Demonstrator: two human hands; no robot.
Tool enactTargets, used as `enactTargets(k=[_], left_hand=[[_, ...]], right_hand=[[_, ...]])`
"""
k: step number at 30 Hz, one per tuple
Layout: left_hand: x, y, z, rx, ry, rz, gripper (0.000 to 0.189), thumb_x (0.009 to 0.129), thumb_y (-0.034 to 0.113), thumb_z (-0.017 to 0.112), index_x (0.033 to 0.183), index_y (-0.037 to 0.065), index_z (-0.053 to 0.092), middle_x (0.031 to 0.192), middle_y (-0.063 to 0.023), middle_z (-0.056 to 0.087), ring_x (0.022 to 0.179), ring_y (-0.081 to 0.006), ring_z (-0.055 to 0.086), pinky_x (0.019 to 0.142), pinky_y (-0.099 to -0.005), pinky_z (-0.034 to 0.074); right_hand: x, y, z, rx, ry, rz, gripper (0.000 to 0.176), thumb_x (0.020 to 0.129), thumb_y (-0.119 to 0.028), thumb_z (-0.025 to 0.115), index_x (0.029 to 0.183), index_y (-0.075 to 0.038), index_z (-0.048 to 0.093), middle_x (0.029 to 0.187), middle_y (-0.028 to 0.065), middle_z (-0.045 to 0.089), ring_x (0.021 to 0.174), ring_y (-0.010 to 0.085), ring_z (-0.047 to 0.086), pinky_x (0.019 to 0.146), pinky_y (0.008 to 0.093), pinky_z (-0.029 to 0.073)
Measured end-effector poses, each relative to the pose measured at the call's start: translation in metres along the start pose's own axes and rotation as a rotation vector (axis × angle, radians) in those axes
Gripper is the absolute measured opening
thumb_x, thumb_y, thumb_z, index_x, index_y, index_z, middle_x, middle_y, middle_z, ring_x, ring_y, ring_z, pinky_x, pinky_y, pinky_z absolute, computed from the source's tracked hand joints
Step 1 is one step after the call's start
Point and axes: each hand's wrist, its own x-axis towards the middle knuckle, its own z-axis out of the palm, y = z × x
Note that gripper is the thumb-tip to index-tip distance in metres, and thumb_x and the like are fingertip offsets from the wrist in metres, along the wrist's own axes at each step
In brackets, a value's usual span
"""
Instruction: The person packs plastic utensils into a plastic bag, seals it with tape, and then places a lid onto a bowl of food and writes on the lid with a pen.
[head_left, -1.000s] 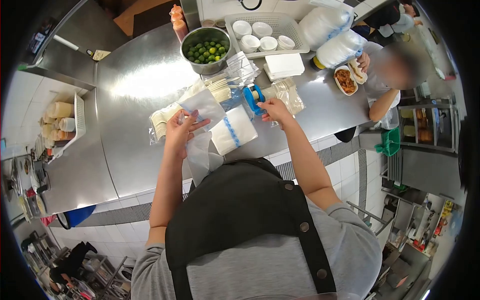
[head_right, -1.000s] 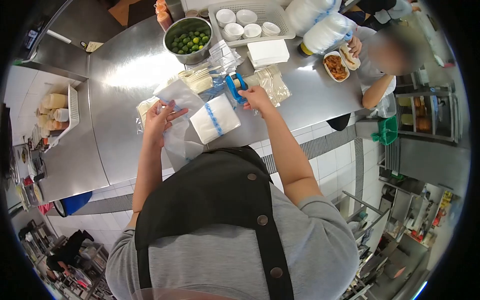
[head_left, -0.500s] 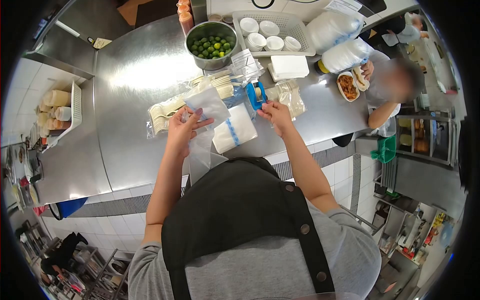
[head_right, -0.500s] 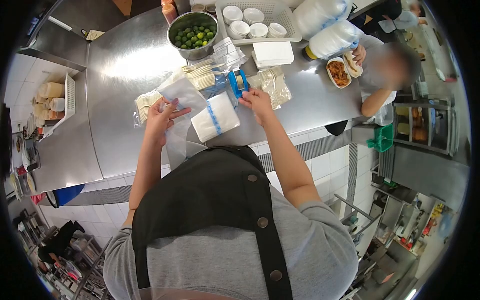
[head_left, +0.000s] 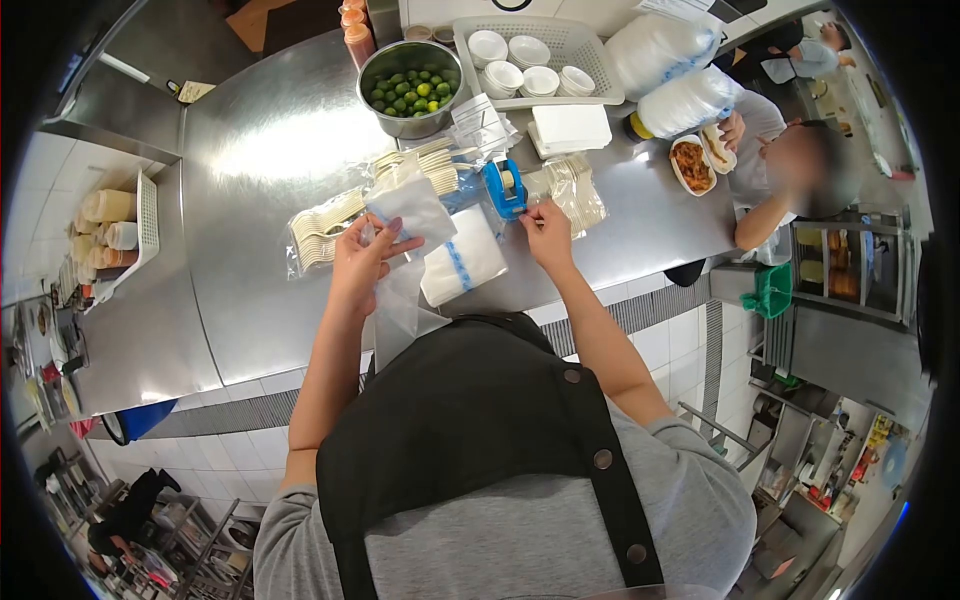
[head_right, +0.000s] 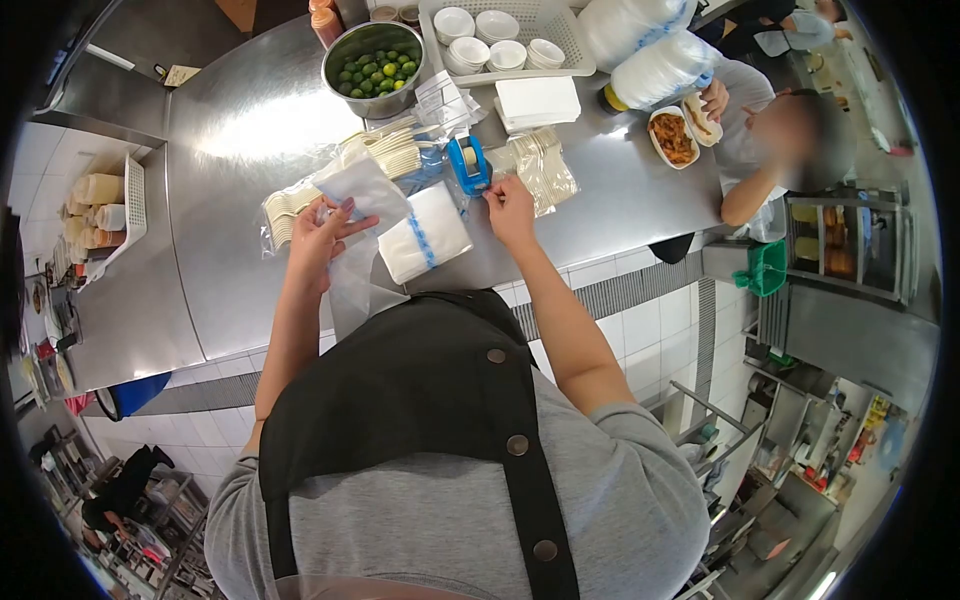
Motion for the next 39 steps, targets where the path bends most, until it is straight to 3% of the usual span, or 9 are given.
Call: enactTargets(k=[3, 8, 14, 15, 21, 28, 30, 36, 39], left_hand=[[0.004, 0.001, 0.0, 0.01, 0.014, -0.014, 0.017, 0.098, 0.016, 0.066, 0.091, 0.01, 0.051, 0.094, -0.0063, 0.066, 0.094, -0.0269, 0.076, 0.038, -0.0184, 0.022], [0.009, 0.006, 0.002, 0.073, -0.013, -0.065, 0.016, 0.099, 0.018, 0.064, 0.093, 0.008, 0.053, 0.094, -0.0066, 0.063, 0.086, -0.0265, 0.077, 0.038, -0.0187, 0.023], [0.016, 0.012, 0.016, 0.169, -0.032, -0.062, 0.02, 0.098, 0.02, 0.068, 0.092, 0.006, 0.055, 0.082, -0.0056, 0.064, 0.076, -0.0245, 0.077, 0.037, -0.0193, 0.023], [0.014, 0.015, 0.018, 0.182, -0.039, -0.055, 0.02, 0.098, 0.021, 0.068, 0.092, 0.005, 0.056, 0.079, -0.0047, 0.064, 0.075, -0.0241, 0.077, 0.037, -0.0195, 0.023], [0.006, 0.022, 0.017, 0.185, -0.051, -0.055, 0.02, 0.097, 0.021, 0.069, 0.092, 0.003, 0.059, 0.074, -0.0025, 0.063, 0.069, -0.0195, 0.075, 0.038, -0.0189, 0.024], [-0.003, 0.025, 0.026, 0.202, -0.137, 0.017, 0.017, 0.097, 0.019, 0.068, 0.092, 0.004, 0.062, 0.074, -0.0014, 0.063, 0.062, -0.0144, 0.071, 0.042, -0.019, 0.027], [-0.002, 0.025, 0.024, 0.233, -0.185, 0.054, 0.022, 0.098, 0.019, 0.066, 0.105, -0.002, 0.064, 0.086, -0.0066, 0.069, 0.063, -0.0165, 0.072, 0.051, -0.023, 0.042], [-0.002, 0.031, 0.024, 0.323, -0.256, 0.111, 0.023, 0.097, 0.015, 0.065, 0.11, -0.005, 0.066, 0.092, -0.0096, 0.071, 0.062, -0.018, 0.072, 0.057, -0.0263, 0.052], [-0.001, 0.025, 0.025, 0.416, -0.274, 0.129, 0.02, 0.096, 0.013, 0.067, 0.107, -0.004, 0.068, 0.091, -0.0104, 0.071, 0.06, -0.0179, 0.071, 0.056, -0.0273, 0.052]], right_hand=[[-0.004, 0.0, -0.005, -0.027, -0.035, 0.109, 0.01, 0.082, -0.005, 0.075, 0.085, 0.002, 0.069, 0.082, 0.014, 0.066, 0.072, 0.0283, 0.066, 0.068, 0.0366, 0.053], [0.002, -0.122, -0.029, 0.147, -0.037, -0.045, 0.009, 0.084, -0.009, 0.076, 0.086, -0.002, 0.07, 0.07, 0.0089, 0.061, 0.063, 0.0195, 0.06, 0.06, 0.0318, 0.047], [0.005, -0.21, -0.024, 0.389, -0.383, -0.043, 0.01, 0.083, -0.013, 0.079, 0.089, -0.006, 0.075, 0.072, 0.0004, 0.053, 0.062, 0.013, 0.046, 0.059, 0.0263, 0.039], [0.009, -0.208, -0.02, 0.297, -0.367, -0.212, 0.01, 0.081, -0.013, 0.08, 0.09, -0.011, 0.077, 0.093, 0.0011, 0.058, 0.077, 0.0145, 0.048, 0.071, 0.0281, 0.042], [0.012, -0.208, -0.001, 0.175, -0.244, -0.396, 0.01, 0.079, -0.016, 0.08, 0.089, -0.018, 0.079, 0.138, 0.0046, 0.05, 0.12, 0.0271, 0.041, 0.104, 0.0434, 0.031], [0.016, -0.199, 0.006, 0.1, -0.113, -0.464, 0.015, 0.079, -0.017, 0.079, 0.093, -0.022, 0.081, 0.14, 0.0082, 0.051, 0.125, 0.0291, 0.04, 0.108, 0.0449, 0.027], [0.016, -0.196, 0.004, 0.061, -0.104, -0.49, 0.017, 0.082, -0.017, 0.078, 0.097, -0.023, 0.082, 0.142, 0.0097, 0.049, 0.127, 0.03, 0.04, 0.111, 0.0453, 0.027], [0.014, -0.205, -0.002, -0.052, -0.062, -0.394, 0.068, 0.079, -0.022, 0.083, 0.142, -0.015, 0.058, 0.146, 0.0088, 0.048, 0.128, 0.0274, 0.043, 0.105, 0.0439, 0.032], [0.028, -0.193, 0.001, 0.388, -0.26, -0.217, 0.089, 0.08, -0.021, 0.083, 0.155, -0.01, 0.035, 0.149, 0.0111, 0.043, 0.123, 0.0237, 0.052, 0.1, 0.041, 0.044]])
